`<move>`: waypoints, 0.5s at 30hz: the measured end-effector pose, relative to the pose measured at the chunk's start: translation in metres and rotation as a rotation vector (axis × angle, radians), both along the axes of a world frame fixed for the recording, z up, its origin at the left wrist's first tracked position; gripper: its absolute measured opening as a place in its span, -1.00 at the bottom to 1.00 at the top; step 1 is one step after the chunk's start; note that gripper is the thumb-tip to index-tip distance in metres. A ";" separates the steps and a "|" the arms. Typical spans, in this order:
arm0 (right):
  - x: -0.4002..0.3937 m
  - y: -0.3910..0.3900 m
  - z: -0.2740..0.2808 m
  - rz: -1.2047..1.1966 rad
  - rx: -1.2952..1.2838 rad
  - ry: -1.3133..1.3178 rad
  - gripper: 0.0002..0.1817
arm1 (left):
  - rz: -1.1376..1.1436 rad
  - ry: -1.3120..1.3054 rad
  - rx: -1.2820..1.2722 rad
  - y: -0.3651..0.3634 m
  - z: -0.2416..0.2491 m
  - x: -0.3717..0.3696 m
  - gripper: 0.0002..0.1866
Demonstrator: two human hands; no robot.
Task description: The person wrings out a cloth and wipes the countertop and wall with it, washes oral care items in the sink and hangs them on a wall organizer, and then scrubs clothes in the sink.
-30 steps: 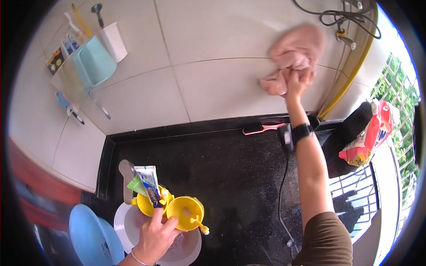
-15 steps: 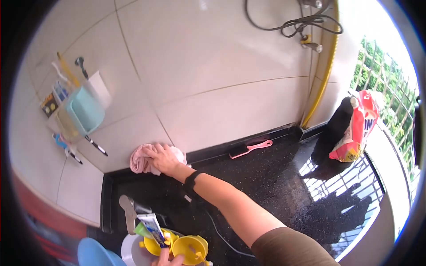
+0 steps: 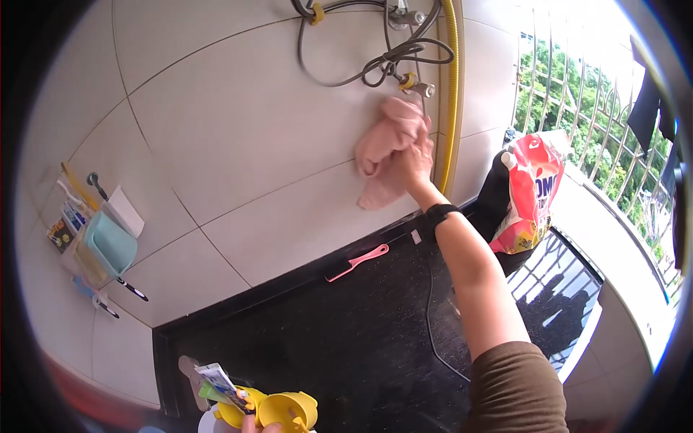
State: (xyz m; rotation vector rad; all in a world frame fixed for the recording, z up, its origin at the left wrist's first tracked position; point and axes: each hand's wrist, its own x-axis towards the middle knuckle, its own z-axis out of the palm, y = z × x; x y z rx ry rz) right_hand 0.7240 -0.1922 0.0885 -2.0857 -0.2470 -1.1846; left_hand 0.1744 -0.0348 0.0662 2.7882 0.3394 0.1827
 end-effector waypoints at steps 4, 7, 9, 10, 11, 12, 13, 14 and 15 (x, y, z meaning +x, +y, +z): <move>0.032 -0.038 -0.022 0.172 0.191 0.120 -0.28 | -0.024 0.037 0.061 -0.012 0.018 0.015 -0.77; 0.014 -0.025 0.037 0.461 0.318 0.150 -0.39 | -0.083 -0.022 0.084 -0.019 0.024 0.025 -0.76; 0.021 0.015 0.062 0.234 0.417 -0.014 -0.27 | -0.076 -0.004 0.092 -0.027 0.028 0.029 -0.77; 0.032 0.037 0.055 0.053 0.352 0.037 -0.18 | -0.057 -0.003 0.096 -0.032 0.029 0.032 -0.77; 0.014 0.035 0.066 0.143 0.353 0.248 -0.11 | -0.052 0.000 0.106 -0.035 0.030 0.033 -0.77; 0.005 0.030 0.067 0.317 0.418 0.351 -0.11 | -0.072 0.001 0.091 -0.038 0.032 0.034 -0.77; -0.001 0.021 0.062 0.488 0.476 0.454 -0.10 | -0.095 0.005 0.067 -0.042 0.034 0.032 -0.78; 0.022 0.025 0.022 0.279 0.323 0.185 -0.10 | -0.093 0.004 0.074 -0.045 0.036 0.031 -0.78; 0.044 0.026 -0.015 0.067 0.165 -0.091 -0.10 | -0.094 0.000 0.076 -0.048 0.038 0.031 -0.78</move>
